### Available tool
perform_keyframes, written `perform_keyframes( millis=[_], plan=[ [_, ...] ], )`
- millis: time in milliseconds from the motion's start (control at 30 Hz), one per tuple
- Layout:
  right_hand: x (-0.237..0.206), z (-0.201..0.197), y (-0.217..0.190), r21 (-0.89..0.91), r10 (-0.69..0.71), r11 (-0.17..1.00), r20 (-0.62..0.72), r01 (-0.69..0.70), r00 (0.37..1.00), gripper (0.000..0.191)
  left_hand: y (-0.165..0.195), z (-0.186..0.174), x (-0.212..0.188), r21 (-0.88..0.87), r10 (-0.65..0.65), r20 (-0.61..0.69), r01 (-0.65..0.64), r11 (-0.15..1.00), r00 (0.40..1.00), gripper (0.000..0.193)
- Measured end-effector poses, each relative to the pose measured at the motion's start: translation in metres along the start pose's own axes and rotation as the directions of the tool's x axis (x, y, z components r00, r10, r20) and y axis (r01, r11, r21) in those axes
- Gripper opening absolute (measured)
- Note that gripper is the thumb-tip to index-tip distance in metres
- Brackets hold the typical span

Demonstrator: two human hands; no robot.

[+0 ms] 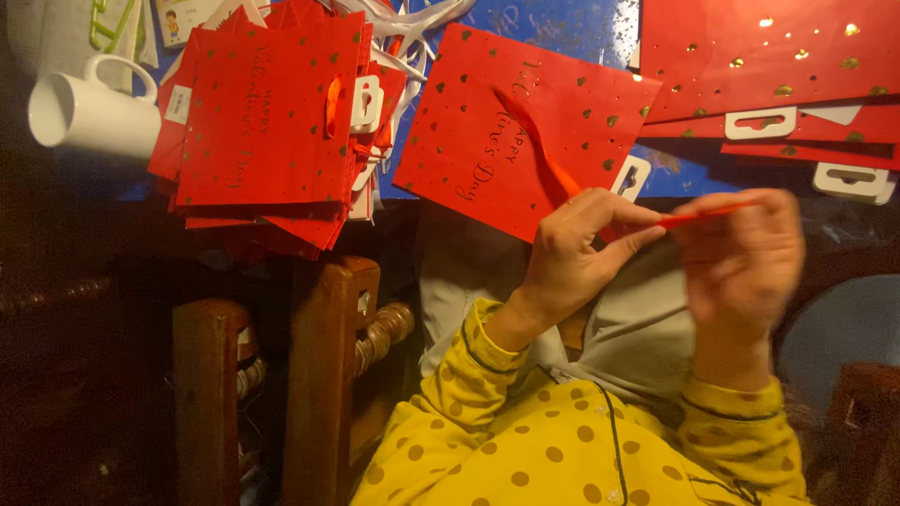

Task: The person threads red and white ribbons through the handles of red Valentine's Day gift bags and ties them into bows. They repeat this process for several bags, stacking the finished ones on the table.

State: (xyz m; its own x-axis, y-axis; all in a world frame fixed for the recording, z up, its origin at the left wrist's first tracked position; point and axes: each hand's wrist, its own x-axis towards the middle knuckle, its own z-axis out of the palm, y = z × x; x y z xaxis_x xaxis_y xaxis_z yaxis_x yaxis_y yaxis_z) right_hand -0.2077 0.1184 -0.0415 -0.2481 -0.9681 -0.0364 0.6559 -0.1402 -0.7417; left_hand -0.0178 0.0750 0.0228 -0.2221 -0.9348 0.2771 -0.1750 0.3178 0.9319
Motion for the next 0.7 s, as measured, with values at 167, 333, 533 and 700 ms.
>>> perform_keyframes(
  millis=[167,333,533,700],
  plan=[
    [0.006,-0.100,-0.043,0.079,0.057,0.996,-0.295,-0.035,0.954,0.008,0.004,-0.010,-0.015,0.095,-0.068,0.210,0.049,0.994,0.975,0.021],
    [-0.004,-0.146,-0.065,-0.016,0.109,0.992,-0.427,-0.128,0.898,0.006,0.008,-0.035,-0.027,0.250,-0.159,0.380,0.064,0.966,0.911,0.012],
    [0.010,-0.065,-0.060,-0.308,-0.011,0.948,-0.276,-0.078,0.961,0.003,0.006,-0.041,-0.009,0.444,-0.135,0.095,0.079,0.892,0.986,0.022],
    [0.010,0.022,-0.037,-0.488,-0.012,0.872,-0.076,-0.027,0.997,0.001,-0.006,-0.021,0.008,0.671,0.003,-0.024,0.014,0.742,1.000,0.054]
  ],
)
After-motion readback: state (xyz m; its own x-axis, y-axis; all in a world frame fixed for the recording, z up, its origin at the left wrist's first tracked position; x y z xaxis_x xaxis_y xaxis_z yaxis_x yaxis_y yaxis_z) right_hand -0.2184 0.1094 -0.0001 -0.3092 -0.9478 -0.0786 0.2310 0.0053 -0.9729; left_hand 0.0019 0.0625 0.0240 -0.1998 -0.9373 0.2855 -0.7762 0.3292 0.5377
